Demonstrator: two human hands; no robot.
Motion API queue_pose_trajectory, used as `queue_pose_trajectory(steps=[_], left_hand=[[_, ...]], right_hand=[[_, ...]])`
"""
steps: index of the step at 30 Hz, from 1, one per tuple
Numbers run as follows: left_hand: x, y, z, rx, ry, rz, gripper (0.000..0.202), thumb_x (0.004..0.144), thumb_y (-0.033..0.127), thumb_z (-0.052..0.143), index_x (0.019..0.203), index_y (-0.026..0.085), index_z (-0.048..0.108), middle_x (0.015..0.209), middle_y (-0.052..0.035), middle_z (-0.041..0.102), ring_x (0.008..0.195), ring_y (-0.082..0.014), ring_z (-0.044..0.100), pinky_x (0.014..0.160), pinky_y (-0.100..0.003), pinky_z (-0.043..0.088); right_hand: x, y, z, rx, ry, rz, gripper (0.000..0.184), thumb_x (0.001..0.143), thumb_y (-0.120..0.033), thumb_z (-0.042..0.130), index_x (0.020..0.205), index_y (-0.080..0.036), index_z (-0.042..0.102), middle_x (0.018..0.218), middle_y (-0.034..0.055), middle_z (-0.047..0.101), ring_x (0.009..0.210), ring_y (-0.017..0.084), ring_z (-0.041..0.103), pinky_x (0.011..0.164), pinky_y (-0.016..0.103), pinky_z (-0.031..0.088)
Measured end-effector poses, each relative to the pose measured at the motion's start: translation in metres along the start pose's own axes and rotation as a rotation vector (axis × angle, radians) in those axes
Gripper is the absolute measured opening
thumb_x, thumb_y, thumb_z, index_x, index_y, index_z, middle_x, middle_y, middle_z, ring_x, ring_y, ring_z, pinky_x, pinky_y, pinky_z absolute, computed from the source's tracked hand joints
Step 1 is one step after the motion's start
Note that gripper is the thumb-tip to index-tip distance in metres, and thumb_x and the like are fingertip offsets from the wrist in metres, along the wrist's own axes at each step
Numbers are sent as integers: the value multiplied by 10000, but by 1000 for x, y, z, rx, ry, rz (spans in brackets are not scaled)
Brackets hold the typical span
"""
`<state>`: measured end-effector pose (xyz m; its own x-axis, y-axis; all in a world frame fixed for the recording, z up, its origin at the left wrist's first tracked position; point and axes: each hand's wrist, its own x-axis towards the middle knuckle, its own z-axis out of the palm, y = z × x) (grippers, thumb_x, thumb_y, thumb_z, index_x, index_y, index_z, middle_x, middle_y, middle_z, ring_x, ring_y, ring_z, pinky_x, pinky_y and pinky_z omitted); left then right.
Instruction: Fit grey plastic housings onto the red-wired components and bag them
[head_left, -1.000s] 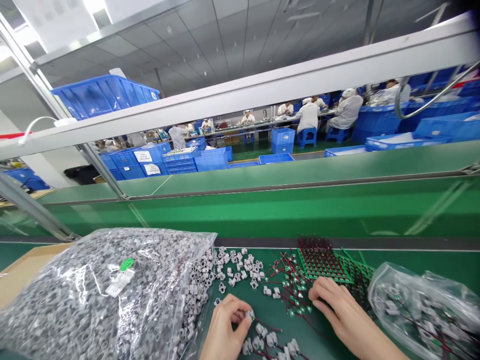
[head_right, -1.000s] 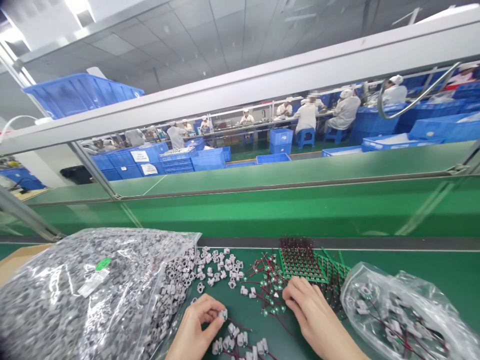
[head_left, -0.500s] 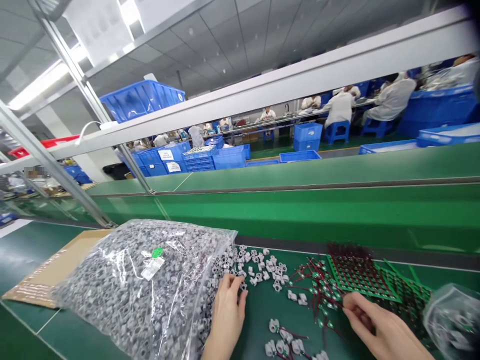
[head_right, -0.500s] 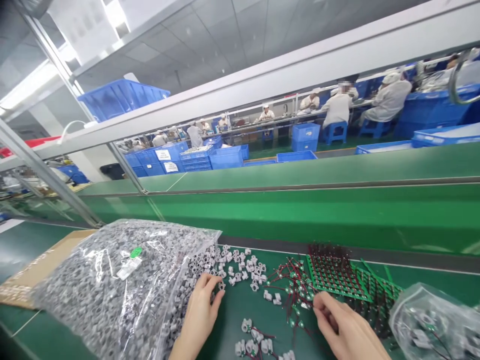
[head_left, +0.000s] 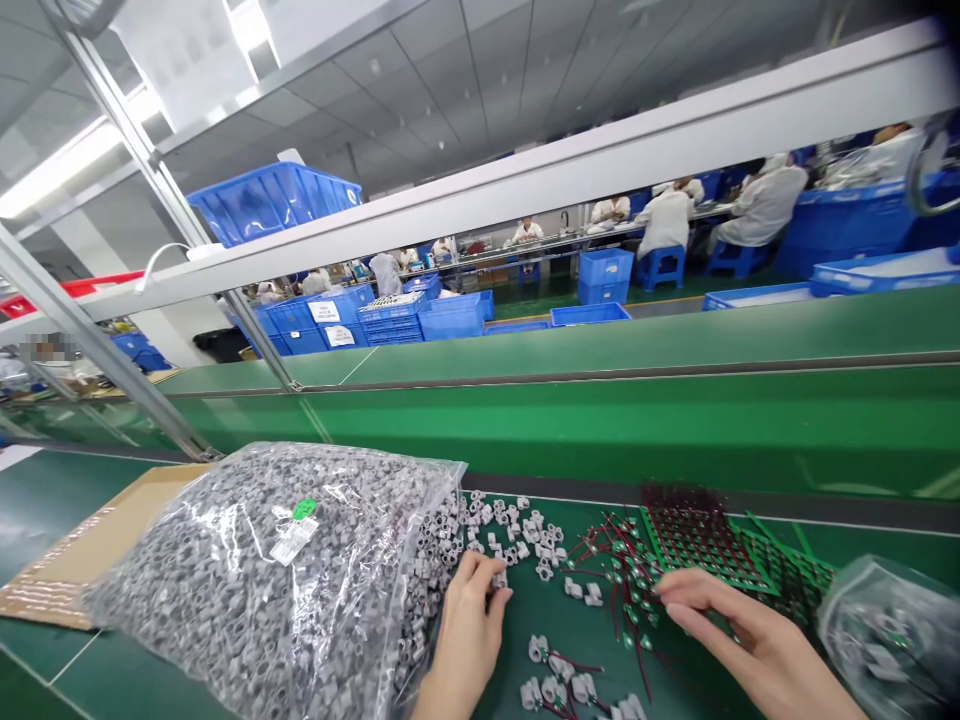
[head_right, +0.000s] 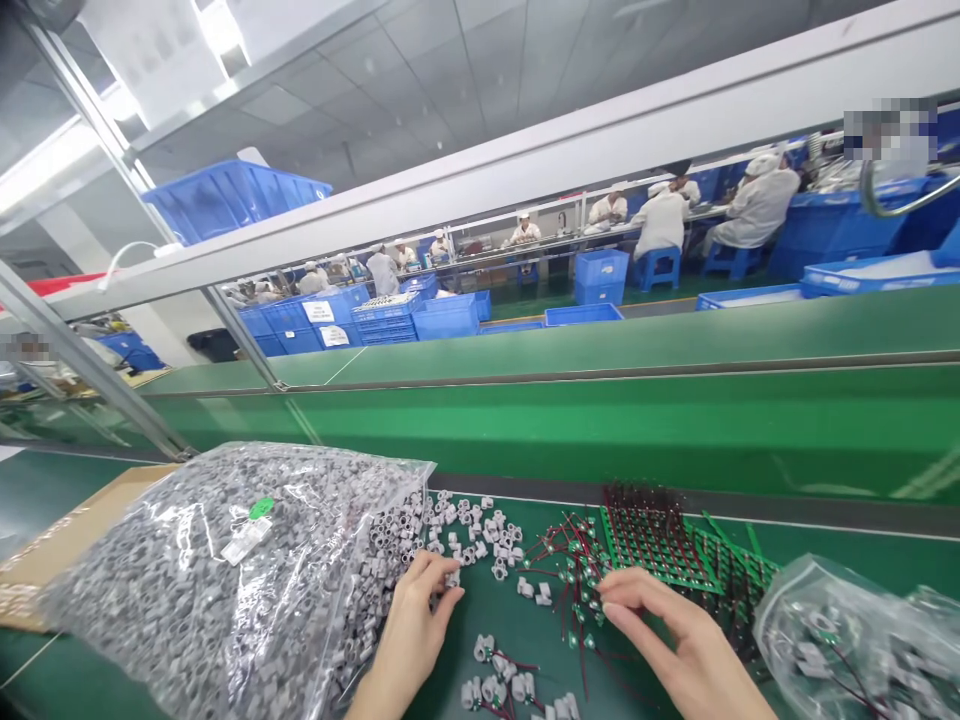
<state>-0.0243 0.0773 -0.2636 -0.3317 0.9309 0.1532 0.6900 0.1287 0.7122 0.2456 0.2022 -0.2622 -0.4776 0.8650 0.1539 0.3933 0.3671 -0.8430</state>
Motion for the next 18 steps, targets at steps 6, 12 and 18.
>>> queue_pose_trajectory(steps=[6,12,18], left_hand=[[6,29,19,-555,-100,-177,253,695,114,643,935,147,714,808,-33,612,724,-136,567,682,-222,464],[10,49,46,-811,-201,-249,221,603,150,696,816,105,733,672,-17,610,606,-106,537,597,-205,422],[7,44,63,-874,-189,-182,274,661,186,651,899,92,750,804,-56,609,635,-126,606,626,-240,482]], right_hand=[[-2,-5,16,73,-36,85,356,791,-542,609,849,-221,753,980,76,721,907,238,657,734,234,545],[-8,-14,36,110,-32,179,284,809,-477,569,755,-205,634,582,-15,566,518,116,507,497,185,430],[-9,-12,34,57,-215,15,305,902,-435,494,865,-237,724,826,33,666,814,176,613,772,225,471]])
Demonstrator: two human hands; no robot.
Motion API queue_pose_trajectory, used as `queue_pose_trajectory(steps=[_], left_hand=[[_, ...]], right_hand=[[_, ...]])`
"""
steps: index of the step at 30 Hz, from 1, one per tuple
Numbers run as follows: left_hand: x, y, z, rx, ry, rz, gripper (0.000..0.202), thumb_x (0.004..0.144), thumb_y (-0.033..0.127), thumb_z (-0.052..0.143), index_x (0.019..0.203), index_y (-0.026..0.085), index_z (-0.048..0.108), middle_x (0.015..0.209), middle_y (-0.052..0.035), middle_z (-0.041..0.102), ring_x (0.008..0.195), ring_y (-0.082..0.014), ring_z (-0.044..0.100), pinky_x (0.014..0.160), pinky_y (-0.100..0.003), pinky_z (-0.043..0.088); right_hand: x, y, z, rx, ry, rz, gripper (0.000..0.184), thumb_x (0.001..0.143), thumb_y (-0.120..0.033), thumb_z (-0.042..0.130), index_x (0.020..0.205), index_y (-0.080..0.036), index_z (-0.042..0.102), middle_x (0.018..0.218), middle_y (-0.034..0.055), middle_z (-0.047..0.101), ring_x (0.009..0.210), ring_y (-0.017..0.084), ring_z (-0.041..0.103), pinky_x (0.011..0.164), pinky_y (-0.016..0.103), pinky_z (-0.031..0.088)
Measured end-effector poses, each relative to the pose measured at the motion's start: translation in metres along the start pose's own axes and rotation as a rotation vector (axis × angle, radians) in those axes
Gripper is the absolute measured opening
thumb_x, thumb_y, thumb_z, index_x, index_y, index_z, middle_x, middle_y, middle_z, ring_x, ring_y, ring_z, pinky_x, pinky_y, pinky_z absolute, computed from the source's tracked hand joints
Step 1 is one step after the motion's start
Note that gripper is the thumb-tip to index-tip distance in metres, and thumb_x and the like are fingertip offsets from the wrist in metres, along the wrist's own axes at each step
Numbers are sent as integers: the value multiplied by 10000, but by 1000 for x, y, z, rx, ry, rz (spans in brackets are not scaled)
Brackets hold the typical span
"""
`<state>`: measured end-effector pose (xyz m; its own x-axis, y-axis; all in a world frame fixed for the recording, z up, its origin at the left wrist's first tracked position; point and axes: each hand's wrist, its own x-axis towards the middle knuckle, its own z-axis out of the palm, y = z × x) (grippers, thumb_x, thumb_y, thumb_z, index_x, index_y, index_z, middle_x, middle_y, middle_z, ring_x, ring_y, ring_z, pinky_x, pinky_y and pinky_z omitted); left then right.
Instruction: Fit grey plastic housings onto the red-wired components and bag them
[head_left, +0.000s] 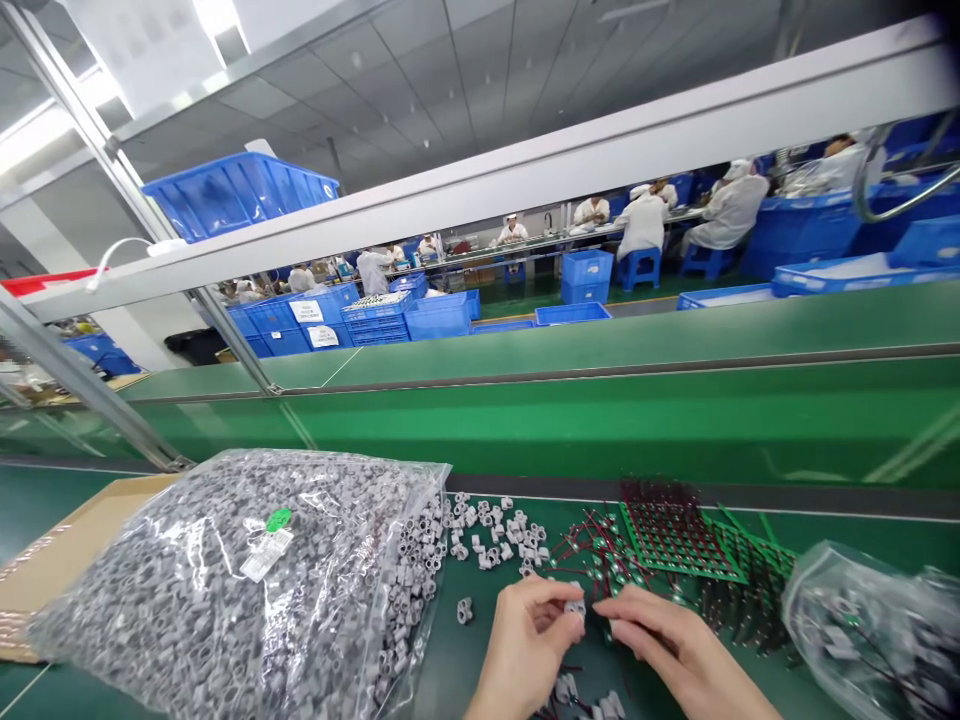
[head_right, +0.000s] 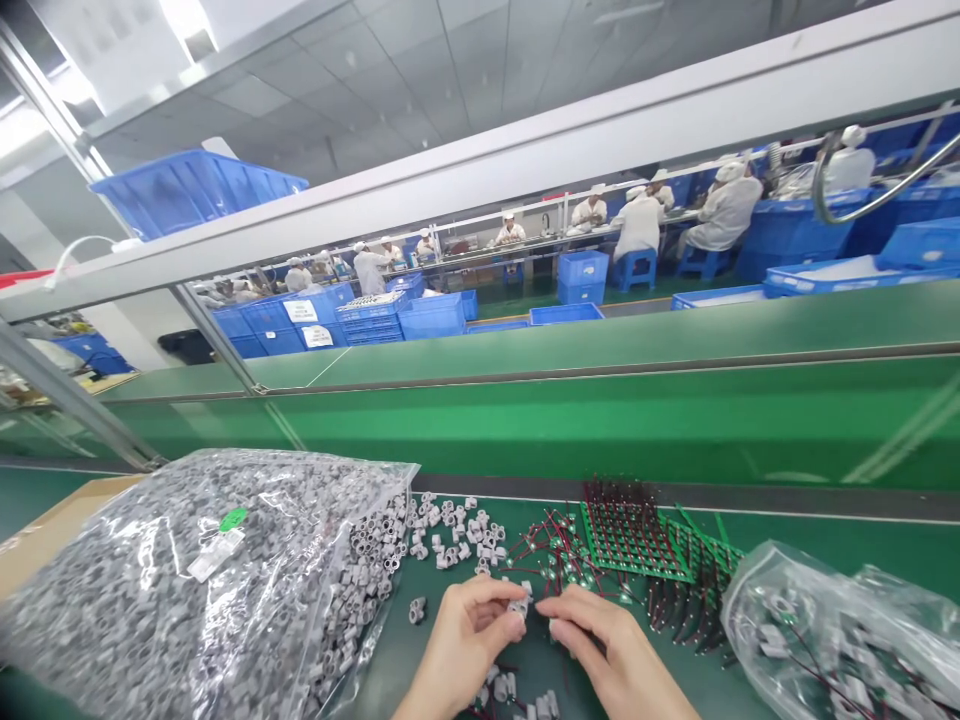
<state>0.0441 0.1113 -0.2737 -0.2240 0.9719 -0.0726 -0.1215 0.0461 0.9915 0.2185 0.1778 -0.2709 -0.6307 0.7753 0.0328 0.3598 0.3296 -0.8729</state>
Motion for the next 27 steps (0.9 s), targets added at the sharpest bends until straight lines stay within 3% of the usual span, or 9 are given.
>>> queue_pose_trajectory(steps=[3,6,10,14,20,27], left_hand=[[-1,-2,0,46,8,10,280,691,174,618,935,96,730,857,-67,607,666,-138,627,638,-252,498],[-4,1,2,76,25,-28,255,668,140,619,911,93,683,768,-48,613,658,-151,627,624,-250,496],[-6,4,7,82,-5,-54,202,680,139,615,861,75,675,692,-53,631,641,-152,620,621,-246,490],[-7,-3,10,41,-32,-20,253,703,186,638,907,51,698,802,-78,623,650,-159,644,644,-269,519],[-9,-9,11,67,-33,19,289,764,253,633,956,48,704,885,-76,560,679,-170,662,660,-289,547],[-9,-5,11,125,-54,42,254,757,191,592,934,69,727,845,-60,555,658,-145,630,615,-241,500]], right_hand=[[-2,1,0,42,-22,-85,317,938,-409,457,987,-270,737,844,35,623,815,163,597,755,226,463],[-2,-3,2,65,6,-116,321,942,-425,465,986,-278,747,815,28,572,783,151,575,727,223,460],[-2,-9,4,92,-1,-53,356,918,-488,485,959,-243,739,834,42,597,831,173,588,760,237,479],[-3,-13,5,171,-20,59,328,913,-489,488,998,-208,634,940,50,636,898,182,611,818,236,493],[-6,-7,12,72,51,-19,227,951,-386,391,828,-212,468,772,-12,527,698,123,529,660,194,453],[-7,5,24,32,150,-44,197,931,-339,385,785,-217,436,723,-24,494,638,115,508,600,191,431]])
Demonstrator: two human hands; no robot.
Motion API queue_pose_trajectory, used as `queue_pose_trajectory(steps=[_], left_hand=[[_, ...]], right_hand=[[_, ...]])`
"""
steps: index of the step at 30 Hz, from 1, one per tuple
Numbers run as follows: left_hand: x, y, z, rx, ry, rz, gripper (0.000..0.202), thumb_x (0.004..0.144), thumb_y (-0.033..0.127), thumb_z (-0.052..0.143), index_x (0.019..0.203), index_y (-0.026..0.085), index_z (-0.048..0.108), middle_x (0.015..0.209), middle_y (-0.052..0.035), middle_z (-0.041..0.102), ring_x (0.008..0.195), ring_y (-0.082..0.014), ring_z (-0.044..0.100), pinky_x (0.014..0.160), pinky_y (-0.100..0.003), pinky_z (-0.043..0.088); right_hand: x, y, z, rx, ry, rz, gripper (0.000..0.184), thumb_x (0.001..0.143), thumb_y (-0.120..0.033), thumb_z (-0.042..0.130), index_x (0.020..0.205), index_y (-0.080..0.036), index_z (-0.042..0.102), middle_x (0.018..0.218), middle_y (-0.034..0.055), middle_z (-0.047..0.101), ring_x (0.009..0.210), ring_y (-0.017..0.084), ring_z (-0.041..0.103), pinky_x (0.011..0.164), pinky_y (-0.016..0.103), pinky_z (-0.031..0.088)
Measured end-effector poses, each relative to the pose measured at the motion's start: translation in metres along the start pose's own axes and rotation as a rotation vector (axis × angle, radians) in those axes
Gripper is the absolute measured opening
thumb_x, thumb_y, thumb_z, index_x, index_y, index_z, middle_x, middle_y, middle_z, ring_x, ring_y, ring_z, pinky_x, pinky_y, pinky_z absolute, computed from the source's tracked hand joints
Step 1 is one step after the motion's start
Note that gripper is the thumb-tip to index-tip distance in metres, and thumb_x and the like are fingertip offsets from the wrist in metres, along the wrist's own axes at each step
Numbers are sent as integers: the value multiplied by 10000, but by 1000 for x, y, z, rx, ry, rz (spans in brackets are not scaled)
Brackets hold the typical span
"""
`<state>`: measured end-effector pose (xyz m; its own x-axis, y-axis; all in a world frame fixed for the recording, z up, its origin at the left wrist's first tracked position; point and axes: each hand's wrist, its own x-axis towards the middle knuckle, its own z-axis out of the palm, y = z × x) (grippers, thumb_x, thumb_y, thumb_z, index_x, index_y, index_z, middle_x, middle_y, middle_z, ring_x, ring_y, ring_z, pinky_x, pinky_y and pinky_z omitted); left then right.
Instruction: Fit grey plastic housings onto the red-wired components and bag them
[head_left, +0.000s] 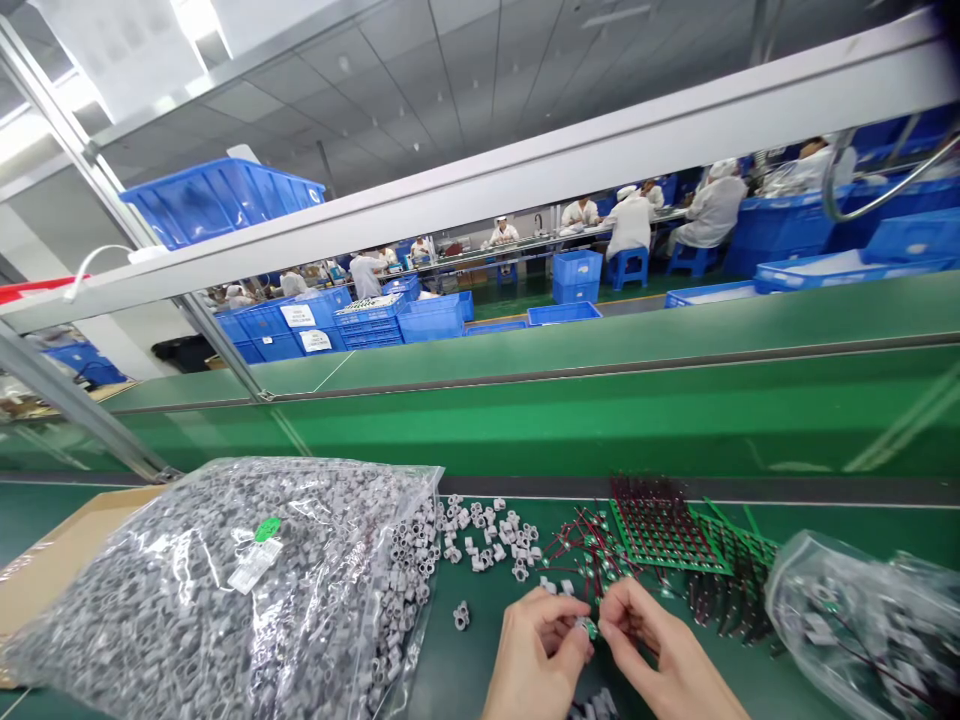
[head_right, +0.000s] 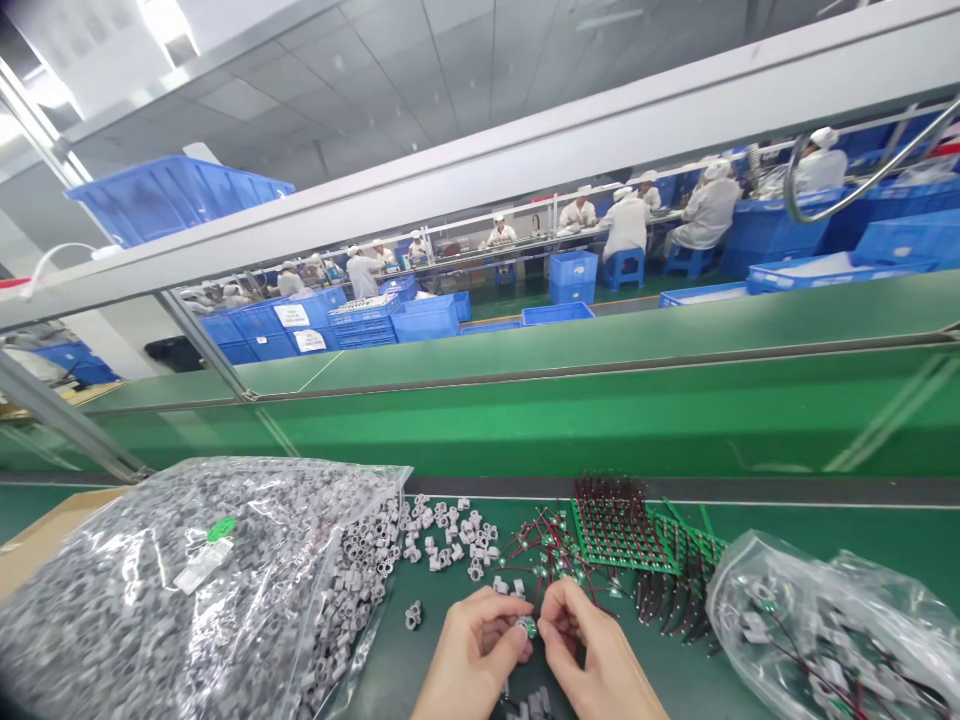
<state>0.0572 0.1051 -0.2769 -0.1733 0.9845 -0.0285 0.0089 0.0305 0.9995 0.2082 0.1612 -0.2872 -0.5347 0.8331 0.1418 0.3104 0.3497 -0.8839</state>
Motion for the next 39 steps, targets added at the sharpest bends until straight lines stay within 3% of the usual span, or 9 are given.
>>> queue_pose_trajectory(steps=[7,14,20,27,33,39], left_hand=[[-2,7,-1,155,-7,10,239,735,122,573,889,108,754,803,-46,551,618,-98,515,573,-200,431],[-9,2,-1,301,20,-1,248,762,112,578,976,147,697,867,-58,618,771,-149,573,705,-220,488],[-13,-3,-1,342,40,7,162,787,133,579,917,150,674,895,-66,650,829,-169,585,744,-237,508],[-13,-8,2,354,76,52,189,826,165,575,981,158,683,938,-74,644,830,-166,591,769,-249,518],[-15,-13,6,391,103,92,181,852,217,584,980,171,703,934,-81,630,809,-170,586,779,-269,522],[-11,-7,-1,375,50,34,201,832,220,600,980,147,715,907,-76,628,778,-160,578,730,-246,512]], right_hand=[[1,-14,-4,-62,-85,3,207,897,-348,413,772,-205,497,745,-4,544,667,130,517,627,208,440],[2,-16,-7,-55,-177,71,218,894,-359,419,752,-204,477,798,8,609,727,136,564,690,215,454],[-4,-13,-2,-87,-162,-11,193,918,-320,372,788,-208,461,862,19,621,774,132,596,736,210,469],[-3,-9,-4,-199,-191,90,348,945,-430,324,725,-205,471,715,9,587,671,149,564,636,227,440],[-9,-9,3,-205,-125,-17,324,973,-361,298,743,-205,466,720,8,581,663,138,573,645,224,446],[-7,-13,1,-159,-124,-64,300,982,-347,323,754,-206,456,789,16,585,725,134,576,690,218,459]])
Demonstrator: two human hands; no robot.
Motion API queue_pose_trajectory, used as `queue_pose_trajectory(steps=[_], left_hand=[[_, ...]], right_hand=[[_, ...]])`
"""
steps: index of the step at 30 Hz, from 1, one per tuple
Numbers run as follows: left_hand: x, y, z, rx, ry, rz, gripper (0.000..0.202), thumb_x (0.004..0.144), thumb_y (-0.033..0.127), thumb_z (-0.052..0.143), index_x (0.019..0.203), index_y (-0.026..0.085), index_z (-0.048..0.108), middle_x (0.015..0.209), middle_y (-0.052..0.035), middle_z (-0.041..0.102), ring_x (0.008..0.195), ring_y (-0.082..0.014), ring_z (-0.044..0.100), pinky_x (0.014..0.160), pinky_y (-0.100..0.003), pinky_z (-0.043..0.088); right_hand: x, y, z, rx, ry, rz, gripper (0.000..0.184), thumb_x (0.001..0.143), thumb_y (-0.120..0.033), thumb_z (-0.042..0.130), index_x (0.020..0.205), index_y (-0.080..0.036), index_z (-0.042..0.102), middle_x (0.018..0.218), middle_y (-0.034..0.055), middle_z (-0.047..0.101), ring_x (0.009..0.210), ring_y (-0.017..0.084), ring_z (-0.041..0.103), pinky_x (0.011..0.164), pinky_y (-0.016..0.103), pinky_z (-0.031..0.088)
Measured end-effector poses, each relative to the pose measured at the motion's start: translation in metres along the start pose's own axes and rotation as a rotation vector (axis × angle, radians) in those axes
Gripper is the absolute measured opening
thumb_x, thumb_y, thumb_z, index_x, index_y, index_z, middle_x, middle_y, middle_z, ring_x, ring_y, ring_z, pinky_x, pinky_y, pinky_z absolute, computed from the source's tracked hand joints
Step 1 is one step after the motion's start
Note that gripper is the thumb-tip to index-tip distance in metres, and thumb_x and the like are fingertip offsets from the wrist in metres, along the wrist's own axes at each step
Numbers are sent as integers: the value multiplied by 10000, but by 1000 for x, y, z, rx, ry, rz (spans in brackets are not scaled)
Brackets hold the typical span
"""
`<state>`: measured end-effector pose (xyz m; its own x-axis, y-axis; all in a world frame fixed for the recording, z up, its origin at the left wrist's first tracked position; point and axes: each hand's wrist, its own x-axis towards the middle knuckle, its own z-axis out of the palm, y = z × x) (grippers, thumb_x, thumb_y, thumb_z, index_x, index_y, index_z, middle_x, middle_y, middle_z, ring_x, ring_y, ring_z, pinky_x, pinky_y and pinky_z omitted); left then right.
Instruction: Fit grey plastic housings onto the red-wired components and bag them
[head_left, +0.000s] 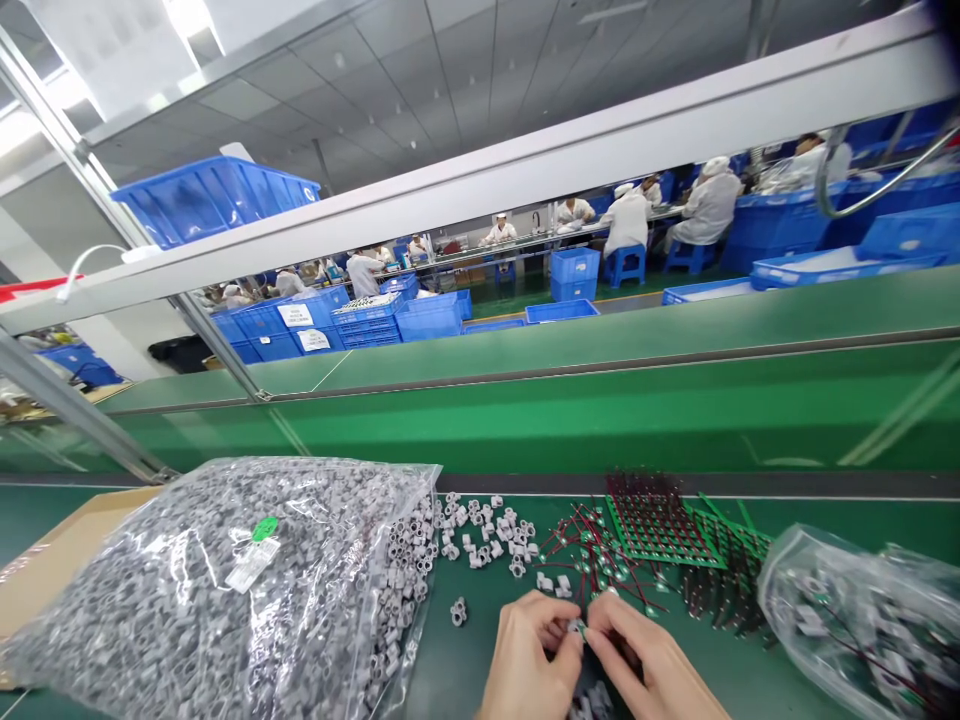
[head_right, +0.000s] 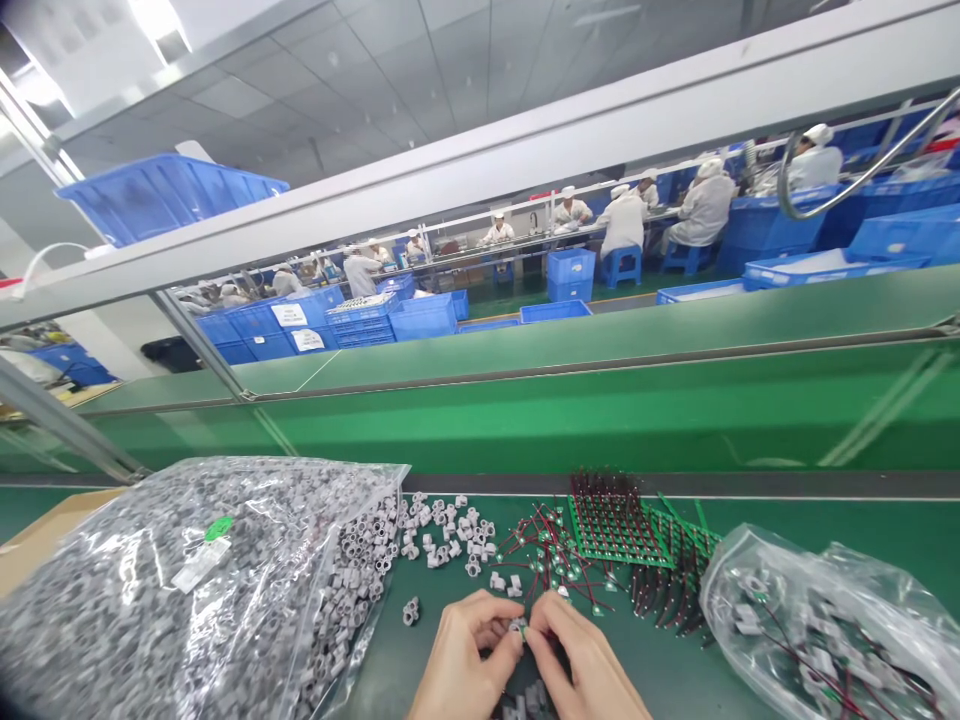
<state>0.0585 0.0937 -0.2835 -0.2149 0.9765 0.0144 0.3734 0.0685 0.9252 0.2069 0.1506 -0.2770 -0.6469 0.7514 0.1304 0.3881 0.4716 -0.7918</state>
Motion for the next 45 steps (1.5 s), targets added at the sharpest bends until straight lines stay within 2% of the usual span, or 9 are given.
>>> queue_pose_trajectory(steps=[14,19,24,27,30,33,36,41,45], left_hand=[[-6,11,-3,102,-52,-37,255,825,129,524,1008,172,696,948,-76,641,885,-199,567,792,-276,478],[-7,19,-14,263,-133,-57,244,774,64,540,952,156,680,892,-69,631,885,-216,566,858,-337,458],[-6,23,-29,279,-207,-49,213,728,68,628,892,178,709,937,-55,615,996,-216,569,1130,-445,209],[-5,22,-44,237,-172,-37,142,773,155,632,889,193,707,965,-57,594,1009,-222,560,1081,-424,285],[-4,15,-67,223,-1,-7,145,855,211,538,887,186,677,960,-64,581,968,-218,561,925,-348,409],[-8,3,-92,253,121,-8,247,927,244,403,915,167,638,959,-73,562,830,-191,563,772,-303,440],[-14,-9,-109,322,145,-36,294,942,224,329,992,161,612,1000,-84,542,823,-185,556,787,-306,441],[-24,-14,-114,358,78,-161,324,859,175,464,1161,181,581,1132,-94,508,914,-192,555,845,-293,442],[-24,-11,-105,438,68,-182,256,854,153,469,1049,179,633,1072,-95,535,960,-225,557,871,-321,428]], right_hand=[[-7,3,5,-70,4,-75,219,965,-282,350,855,-216,528,900,62,618,856,162,614,776,242,509],[-3,9,-27,-144,-69,-70,225,964,-382,460,857,-232,589,978,30,635,970,174,594,958,318,423],[13,38,-52,-302,127,-26,265,974,-368,423,807,-211,557,881,36,597,847,185,556,781,319,417],[20,55,-45,-461,157,-59,225,959,-336,447,807,-205,551,855,39,574,802,196,526,720,318,381],[24,64,-35,-595,221,-133,310,981,-318,370,745,-196,531,797,47,552,735,201,498,672,315,331],[24,70,-31,-616,250,-178,361,995,-303,313,726,-195,528,762,52,547,706,203,483,668,321,301],[24,76,-31,-565,242,-218,332,1002,-319,332,799,-198,565,795,48,579,727,195,508,693,321,306],[27,85,-37,-483,233,-225,328,988,-406,377,837,-220,602,841,41,619,772,187,562,699,307,343],[27,78,-42,-449,233,-200,344,971,-453,393,832,-227,611,912,53,639,838,191,598,697,296,384]])
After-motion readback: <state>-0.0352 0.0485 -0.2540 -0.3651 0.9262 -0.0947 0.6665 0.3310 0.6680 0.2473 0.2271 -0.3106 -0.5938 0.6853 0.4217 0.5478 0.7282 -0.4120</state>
